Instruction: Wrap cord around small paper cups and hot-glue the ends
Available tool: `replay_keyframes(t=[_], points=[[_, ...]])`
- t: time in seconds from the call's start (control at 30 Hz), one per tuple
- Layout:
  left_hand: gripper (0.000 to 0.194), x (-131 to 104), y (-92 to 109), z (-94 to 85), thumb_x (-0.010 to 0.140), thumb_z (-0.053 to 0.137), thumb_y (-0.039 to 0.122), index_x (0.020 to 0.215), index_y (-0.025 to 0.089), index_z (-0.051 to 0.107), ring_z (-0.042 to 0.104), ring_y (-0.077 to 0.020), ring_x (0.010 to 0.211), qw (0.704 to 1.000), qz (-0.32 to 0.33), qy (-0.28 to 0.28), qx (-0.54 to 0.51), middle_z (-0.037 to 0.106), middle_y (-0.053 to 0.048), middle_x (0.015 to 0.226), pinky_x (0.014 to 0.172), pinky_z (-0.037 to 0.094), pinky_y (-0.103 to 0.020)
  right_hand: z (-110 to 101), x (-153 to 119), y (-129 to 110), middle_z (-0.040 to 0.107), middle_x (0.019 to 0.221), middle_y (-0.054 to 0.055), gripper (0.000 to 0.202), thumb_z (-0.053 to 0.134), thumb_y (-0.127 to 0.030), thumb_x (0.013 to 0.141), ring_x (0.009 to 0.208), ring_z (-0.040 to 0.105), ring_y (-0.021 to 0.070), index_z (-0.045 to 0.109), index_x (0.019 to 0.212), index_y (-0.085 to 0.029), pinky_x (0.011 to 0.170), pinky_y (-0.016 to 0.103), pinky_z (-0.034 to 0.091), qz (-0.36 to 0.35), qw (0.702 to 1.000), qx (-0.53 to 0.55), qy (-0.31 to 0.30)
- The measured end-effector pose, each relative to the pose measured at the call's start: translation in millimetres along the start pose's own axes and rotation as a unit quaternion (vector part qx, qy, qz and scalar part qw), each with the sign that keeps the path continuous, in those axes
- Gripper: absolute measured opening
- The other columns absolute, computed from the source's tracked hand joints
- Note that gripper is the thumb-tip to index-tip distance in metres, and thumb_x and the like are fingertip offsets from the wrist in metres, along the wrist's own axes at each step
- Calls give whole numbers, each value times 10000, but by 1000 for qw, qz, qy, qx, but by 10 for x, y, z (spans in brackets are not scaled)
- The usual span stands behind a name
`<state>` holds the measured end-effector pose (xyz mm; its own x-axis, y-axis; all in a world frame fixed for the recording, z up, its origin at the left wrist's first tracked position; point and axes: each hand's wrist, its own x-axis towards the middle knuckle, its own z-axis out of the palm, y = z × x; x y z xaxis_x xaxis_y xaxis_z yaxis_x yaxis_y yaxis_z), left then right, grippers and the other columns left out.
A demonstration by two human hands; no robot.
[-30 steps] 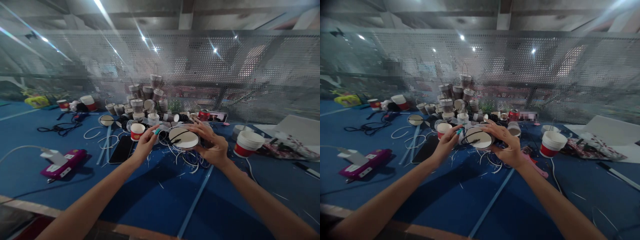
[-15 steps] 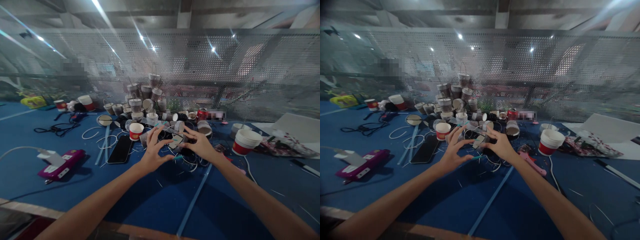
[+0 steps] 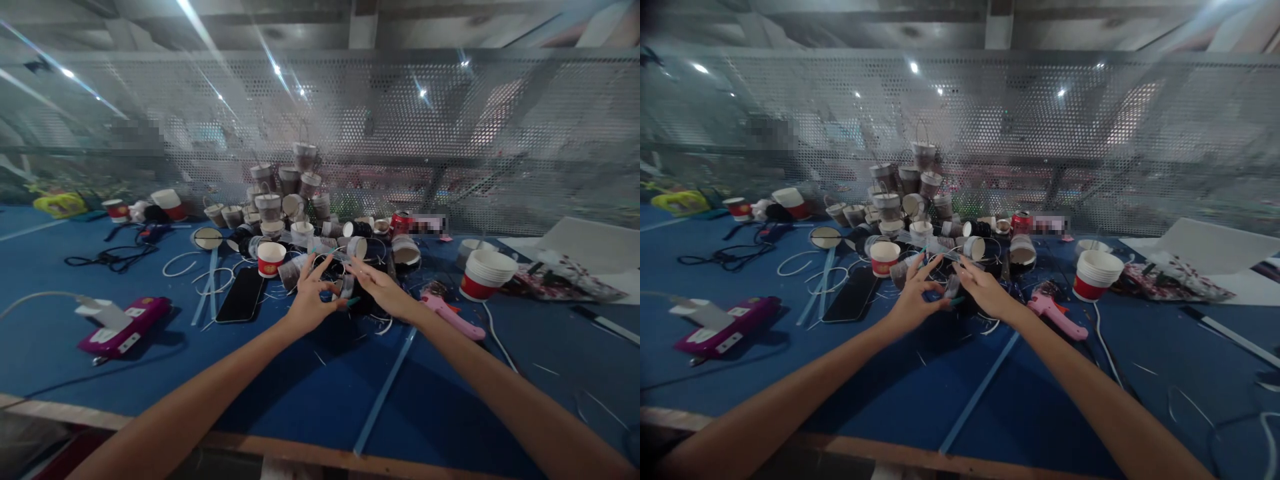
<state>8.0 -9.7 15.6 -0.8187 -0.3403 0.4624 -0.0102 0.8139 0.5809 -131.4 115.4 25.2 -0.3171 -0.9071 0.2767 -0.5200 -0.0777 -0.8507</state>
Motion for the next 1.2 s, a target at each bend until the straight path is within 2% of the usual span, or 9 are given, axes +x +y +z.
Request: replay_keyframes(t=[0.17,0.3,0.5,0.6,0.73,0.87,0.97,1.1,1.2], points=[[175,-7,-124,-6,631,679,350,644,182,632,72,-308,1332,1000,-19,4,6,340,-51,1390,1057,106,-542,-164,18,-94,489,1271,104,556,273,-531,858,1218,389,223,433,1257,-176,1023,430,281,-35,991,-95,93],[209,-26,-164,-6,632,674,388,645,184,629,70,-313,1329,1000,-11,1,-4,345,-55,1386,1043,123,-562,-473,-199,-205,556,1099,128,436,404,-464,820,1091,464,292,517,1114,-163,911,480,360,-17,930,-314,188],[224,-39,-125,-8,646,656,409,659,186,638,54,-322,1326,1000,-15,-13,-21,325,-50,1398,1026,133,-584,-853,-831,78,512,982,203,450,629,-334,563,945,486,369,526,926,-88,710,415,424,302,782,-541,64],[242,-43,-114,5,644,655,424,675,185,644,51,-330,1325,999,-25,-18,-37,310,-55,1406,1018,141,-593,-851,-970,246,502,980,215,446,588,-352,596,926,503,351,513,934,-71,686,364,419,350,761,-547,23],[232,-51,-127,20,635,665,404,607,177,627,72,-328,1323,999,-19,-6,-49,347,-49,1387,1019,143,-591,-735,-1014,270,502,937,195,399,534,-354,668,887,535,322,495,935,-60,672,346,412,335,748,-570,57],[209,-59,-132,23,624,681,361,565,173,615,84,-321,1321,999,-17,-1,-49,366,-36,1378,1025,140,-577,-749,-1098,183,508,932,167,258,408,-319,780,730,582,244,502,887,-103,602,331,421,293,770,-560,88],[200,-64,-132,26,626,682,347,550,176,611,75,-323,1322,999,-13,-2,-50,368,-36,1376,1022,143,-574,-858,-1146,108,545,867,128,267,411,-396,788,738,587,244,525,791,-155,593,330,436,233,826,-494,140],[207,-67,-141,33,622,683,357,543,176,620,81,-321,1321,999,11,-4,-32,382,-24,1368,1022,132,-574,-906,-1050,-121,545,540,30,399,436,-563,750,505,567,189,540,770,-179,464,295,438,230,938,-212,152],[203,-68,-142,30,603,701,356,537,179,628,93,-330,1317,1000,24,4,-11,393,-11,1360,1020,125,-575,-812,-885,-363,477,388,-15,429,449,-597,734,337,479,134,527,689,-178,363,256,399,214,972,17,98]])
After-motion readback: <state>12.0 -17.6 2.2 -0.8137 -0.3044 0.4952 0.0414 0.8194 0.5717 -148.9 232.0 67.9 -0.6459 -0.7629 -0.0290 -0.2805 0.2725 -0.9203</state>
